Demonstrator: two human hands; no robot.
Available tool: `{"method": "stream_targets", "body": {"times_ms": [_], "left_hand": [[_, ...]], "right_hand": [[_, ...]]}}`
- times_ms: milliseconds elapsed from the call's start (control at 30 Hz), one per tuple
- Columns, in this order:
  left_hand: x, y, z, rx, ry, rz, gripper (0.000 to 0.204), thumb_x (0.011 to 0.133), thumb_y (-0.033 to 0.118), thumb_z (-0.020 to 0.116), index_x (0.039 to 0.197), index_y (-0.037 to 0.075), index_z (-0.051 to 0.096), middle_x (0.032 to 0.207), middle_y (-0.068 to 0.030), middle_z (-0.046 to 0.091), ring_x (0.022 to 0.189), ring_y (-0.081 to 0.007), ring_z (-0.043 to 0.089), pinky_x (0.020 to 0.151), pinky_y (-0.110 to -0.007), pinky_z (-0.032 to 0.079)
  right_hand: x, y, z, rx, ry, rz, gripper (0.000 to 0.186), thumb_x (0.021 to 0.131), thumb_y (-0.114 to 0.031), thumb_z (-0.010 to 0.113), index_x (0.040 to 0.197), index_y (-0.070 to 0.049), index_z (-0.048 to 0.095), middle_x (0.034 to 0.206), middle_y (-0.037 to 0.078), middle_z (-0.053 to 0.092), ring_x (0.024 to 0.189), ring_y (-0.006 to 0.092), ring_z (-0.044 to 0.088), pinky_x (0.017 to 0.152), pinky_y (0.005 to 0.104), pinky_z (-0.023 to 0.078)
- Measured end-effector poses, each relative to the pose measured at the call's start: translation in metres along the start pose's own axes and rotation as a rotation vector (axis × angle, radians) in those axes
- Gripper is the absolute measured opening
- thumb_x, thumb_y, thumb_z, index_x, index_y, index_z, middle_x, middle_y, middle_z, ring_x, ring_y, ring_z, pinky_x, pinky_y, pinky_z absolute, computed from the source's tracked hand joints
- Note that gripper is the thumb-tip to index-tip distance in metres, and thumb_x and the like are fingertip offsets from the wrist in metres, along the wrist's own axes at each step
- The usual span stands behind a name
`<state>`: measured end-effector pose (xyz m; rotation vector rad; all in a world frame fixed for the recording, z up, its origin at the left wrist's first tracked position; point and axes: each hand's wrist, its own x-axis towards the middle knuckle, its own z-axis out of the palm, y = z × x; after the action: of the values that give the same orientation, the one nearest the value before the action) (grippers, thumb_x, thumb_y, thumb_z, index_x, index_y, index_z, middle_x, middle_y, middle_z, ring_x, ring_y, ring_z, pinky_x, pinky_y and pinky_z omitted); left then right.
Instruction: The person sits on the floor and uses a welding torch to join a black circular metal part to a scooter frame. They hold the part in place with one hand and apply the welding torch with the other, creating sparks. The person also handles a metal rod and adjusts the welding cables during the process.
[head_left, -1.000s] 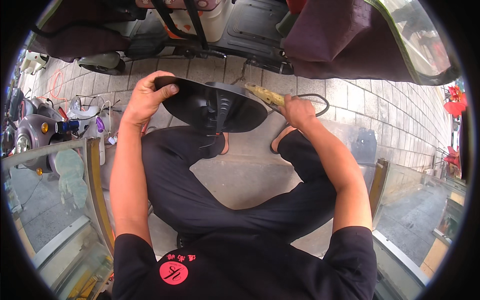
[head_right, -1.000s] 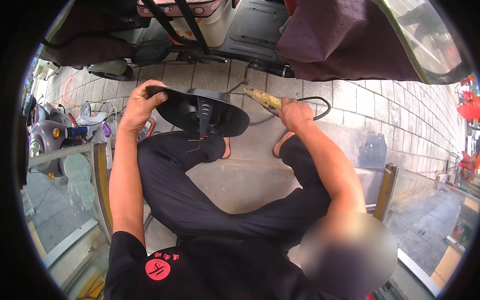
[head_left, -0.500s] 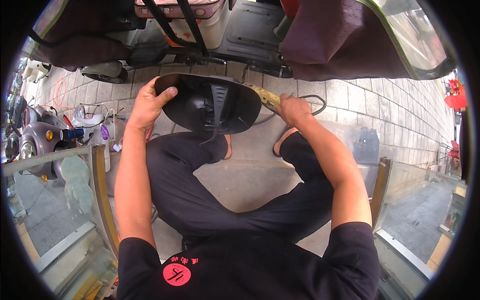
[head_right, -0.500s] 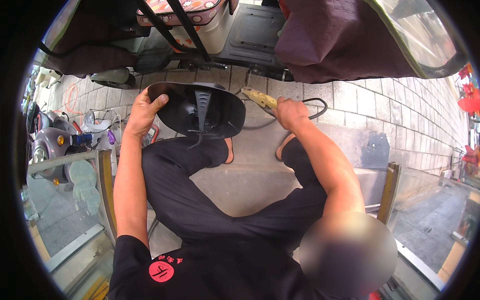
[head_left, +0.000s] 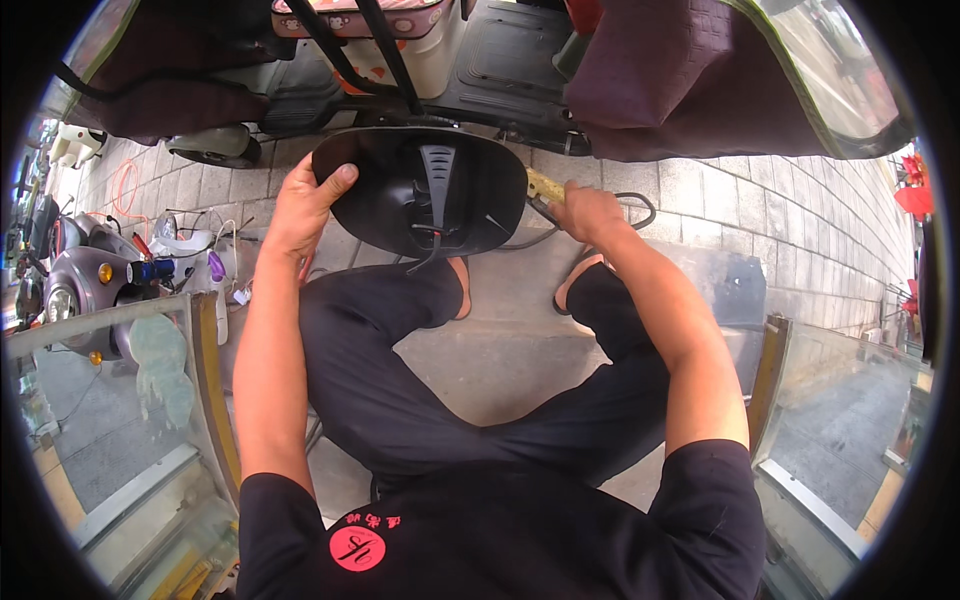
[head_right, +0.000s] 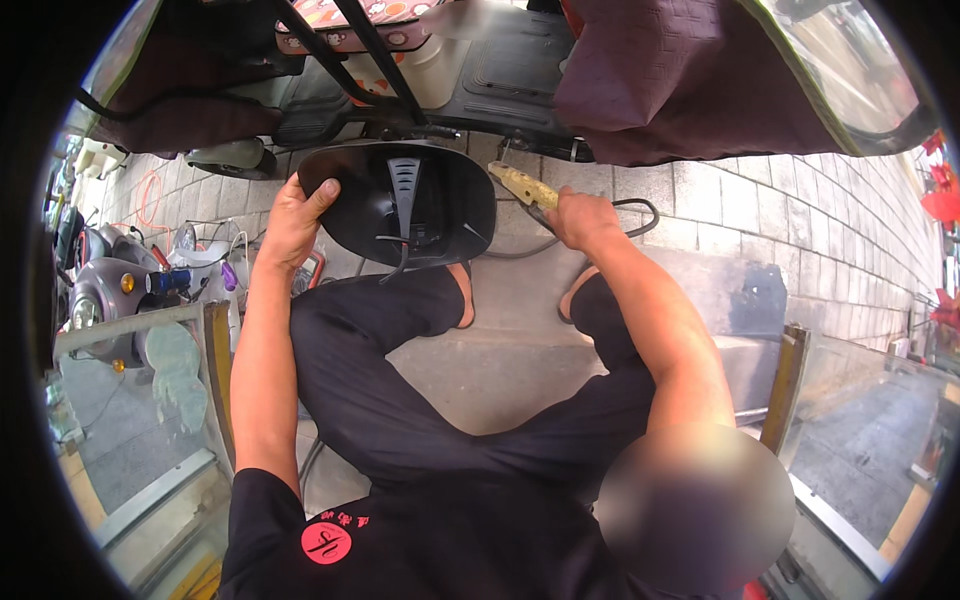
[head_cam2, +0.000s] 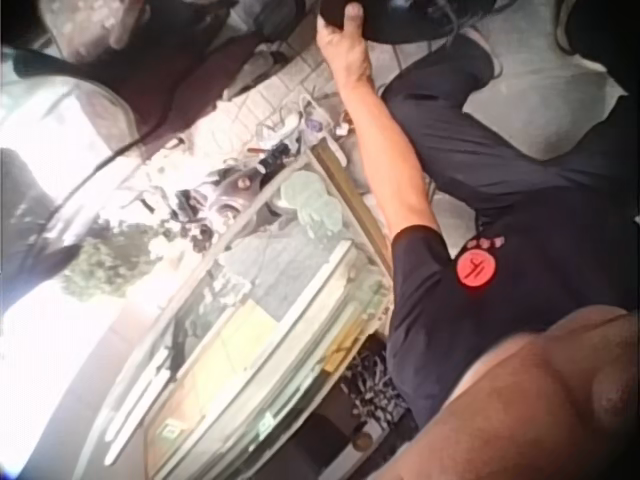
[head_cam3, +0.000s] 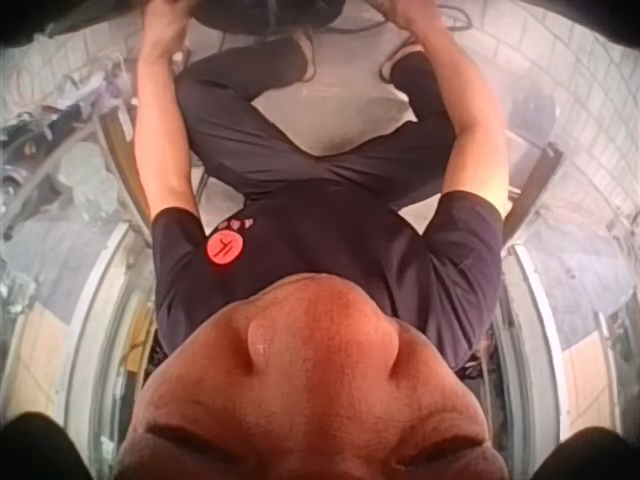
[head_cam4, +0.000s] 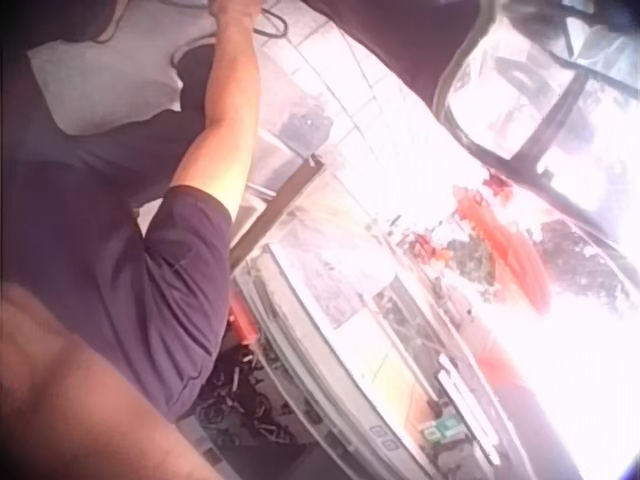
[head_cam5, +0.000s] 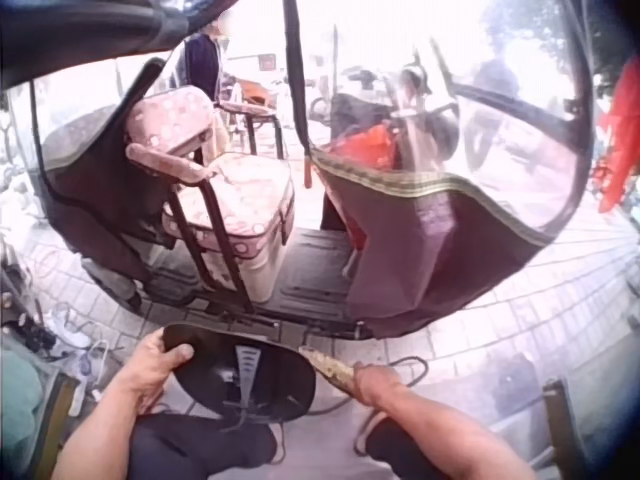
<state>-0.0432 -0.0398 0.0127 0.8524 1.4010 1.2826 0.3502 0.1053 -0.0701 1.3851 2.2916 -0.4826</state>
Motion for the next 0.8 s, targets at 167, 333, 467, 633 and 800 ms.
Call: {"method": "stream_targets", "body": {"times_ms": [167, 333, 467, 633, 800], "left_hand": [[0.003, 0.009, 0.013, -0.046, -0.048, 0.049, 0.043, 0.096, 0.02, 0.082, 0.133, 0.003, 0.066, 0.119, -0.0032, 0.073, 0.108, -0.0121, 0.066, 0.098, -0.031, 0.053], [0.002, 0.015, 0.023, -0.058, -0.092, 0.046, 0.045, 0.095, 0.021, 0.083, 0.132, 0.002, 0.066, 0.119, -0.004, 0.074, 0.105, -0.0129, 0.068, 0.095, -0.03, 0.056], [0.008, 0.013, 0.033, -0.025, -0.102, 0.039, 0.049, 0.092, 0.021, 0.086, 0.134, 0.004, 0.067, 0.116, -0.0027, 0.074, 0.104, -0.0118, 0.068, 0.094, -0.03, 0.057], [0.006, 0.01, 0.028, -0.05, -0.1, 0.02, 0.051, 0.092, 0.022, 0.086, 0.136, 0.004, 0.067, 0.117, -0.0032, 0.075, 0.102, -0.012, 0.069, 0.092, -0.03, 0.057], [0.007, 0.012, 0.029, -0.037, -0.098, 0.029, 0.049, 0.093, 0.022, 0.086, 0.134, 0.003, 0.067, 0.117, -0.0034, 0.075, 0.103, -0.012, 0.069, 0.092, -0.03, 0.057]], "right_hand": [[0.003, 0.0, -0.002, 0.02, -0.008, 0.038, 0.052, 0.107, -0.045, 0.053, 0.126, 0.002, 0.06, 0.111, 0.025, 0.076, 0.108, 0.0415, 0.073, 0.096, 0.051, 0.055], [0.013, 0.006, 0.007, 0.011, -0.041, 0.009, 0.06, 0.106, -0.047, 0.052, 0.135, 0.006, 0.057, 0.115, 0.029, 0.074, 0.111, 0.0442, 0.071, 0.097, 0.0527, 0.054], [0.018, 0.017, 0.019, -0.017, -0.007, -0.044, 0.058, 0.104, -0.043, 0.052, 0.135, 0.006, 0.058, 0.117, 0.029, 0.074, 0.113, 0.0436, 0.071, 0.099, 0.0505, 0.055], [0.015, 0.011, 0.013, -0.057, -0.024, -0.044, 0.055, 0.102, -0.038, 0.051, 0.137, 0.004, 0.058, 0.12, 0.029, 0.073, 0.114, 0.0429, 0.072, 0.099, 0.0496, 0.055], [0.023, 0.016, 0.02, -0.047, -0.033, -0.006, 0.054, 0.104, -0.037, 0.049, 0.14, 0.002, 0.057, 0.121, 0.028, 0.073, 0.113, 0.043, 0.072, 0.1, 0.0502, 0.055]]}}
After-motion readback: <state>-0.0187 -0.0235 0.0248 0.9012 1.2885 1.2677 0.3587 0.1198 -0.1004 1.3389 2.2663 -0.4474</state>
